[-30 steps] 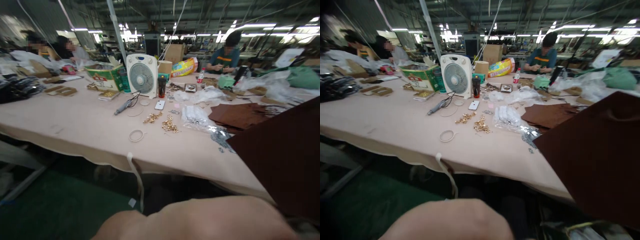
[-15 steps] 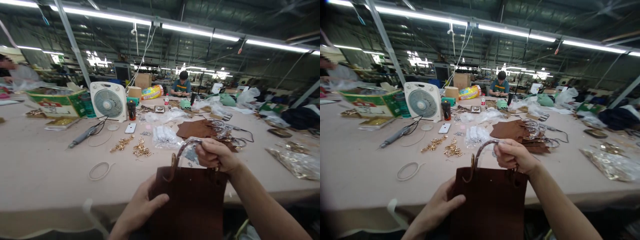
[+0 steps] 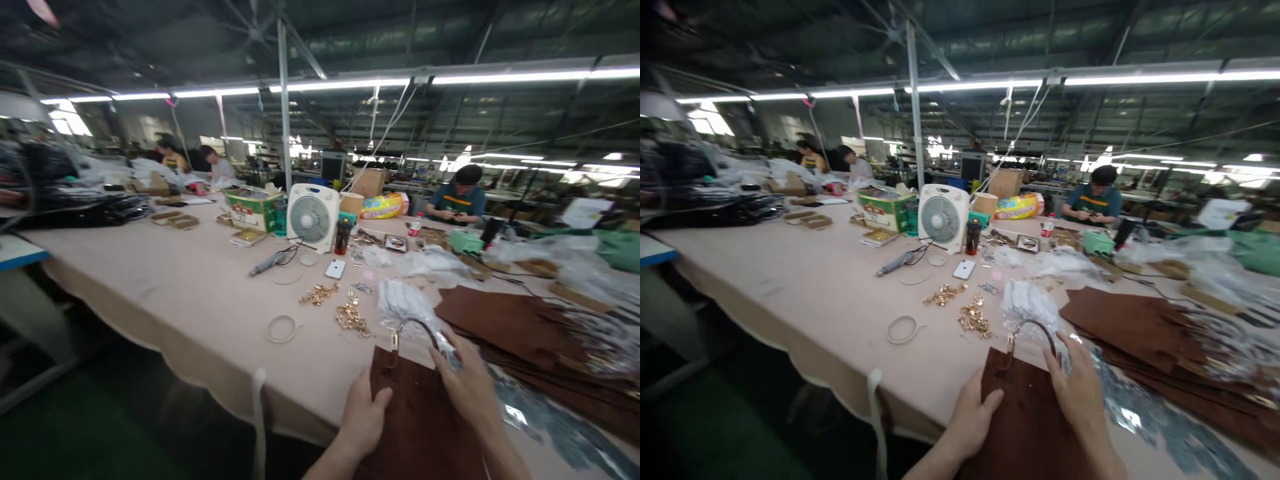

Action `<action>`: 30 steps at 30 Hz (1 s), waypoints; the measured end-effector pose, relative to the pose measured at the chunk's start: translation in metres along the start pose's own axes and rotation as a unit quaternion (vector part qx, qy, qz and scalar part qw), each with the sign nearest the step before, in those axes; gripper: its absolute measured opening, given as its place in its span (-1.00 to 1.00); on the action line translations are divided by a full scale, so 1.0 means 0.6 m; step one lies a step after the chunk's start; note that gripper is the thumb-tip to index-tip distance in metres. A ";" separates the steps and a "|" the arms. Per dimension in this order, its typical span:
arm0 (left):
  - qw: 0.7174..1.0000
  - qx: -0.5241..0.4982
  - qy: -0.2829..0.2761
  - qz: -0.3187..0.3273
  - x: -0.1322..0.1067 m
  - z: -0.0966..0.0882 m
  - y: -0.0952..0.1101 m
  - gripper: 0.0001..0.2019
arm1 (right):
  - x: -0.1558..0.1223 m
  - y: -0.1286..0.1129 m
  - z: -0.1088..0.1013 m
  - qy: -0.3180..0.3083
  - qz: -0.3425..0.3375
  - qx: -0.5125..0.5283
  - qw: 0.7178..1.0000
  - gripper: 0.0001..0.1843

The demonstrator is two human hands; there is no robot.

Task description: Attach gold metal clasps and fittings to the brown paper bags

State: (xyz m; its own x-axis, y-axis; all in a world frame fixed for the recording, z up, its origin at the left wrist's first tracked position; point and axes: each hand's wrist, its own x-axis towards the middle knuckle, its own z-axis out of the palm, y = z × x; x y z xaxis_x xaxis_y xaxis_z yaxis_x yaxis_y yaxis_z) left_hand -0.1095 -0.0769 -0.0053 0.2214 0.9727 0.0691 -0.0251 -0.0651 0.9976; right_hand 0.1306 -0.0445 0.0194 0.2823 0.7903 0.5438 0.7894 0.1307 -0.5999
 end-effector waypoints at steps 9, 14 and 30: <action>0.979 0.201 0.021 0.007 0.014 0.001 -0.023 -0.39 | -0.080 0.013 0.082 -0.001 0.090 0.092 0.992 -0.44; 0.956 0.290 0.018 0.045 0.018 -0.012 -0.033 -0.41 | -0.094 0.032 0.100 -0.082 0.144 0.117 0.979 -0.50; 0.896 0.397 0.188 0.061 0.225 -0.125 -0.055 -0.71 | -0.090 0.006 0.085 -0.064 0.141 0.159 0.975 -0.58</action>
State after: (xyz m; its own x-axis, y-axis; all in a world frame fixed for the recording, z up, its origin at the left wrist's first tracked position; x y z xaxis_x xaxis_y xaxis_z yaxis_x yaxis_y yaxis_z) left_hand -0.1519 0.0731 -0.0296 -0.0835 0.9439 0.3196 0.7078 -0.1696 0.6858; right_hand 0.0904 -0.0561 -0.0419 0.3772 0.8876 0.2642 0.4744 0.0598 -0.8783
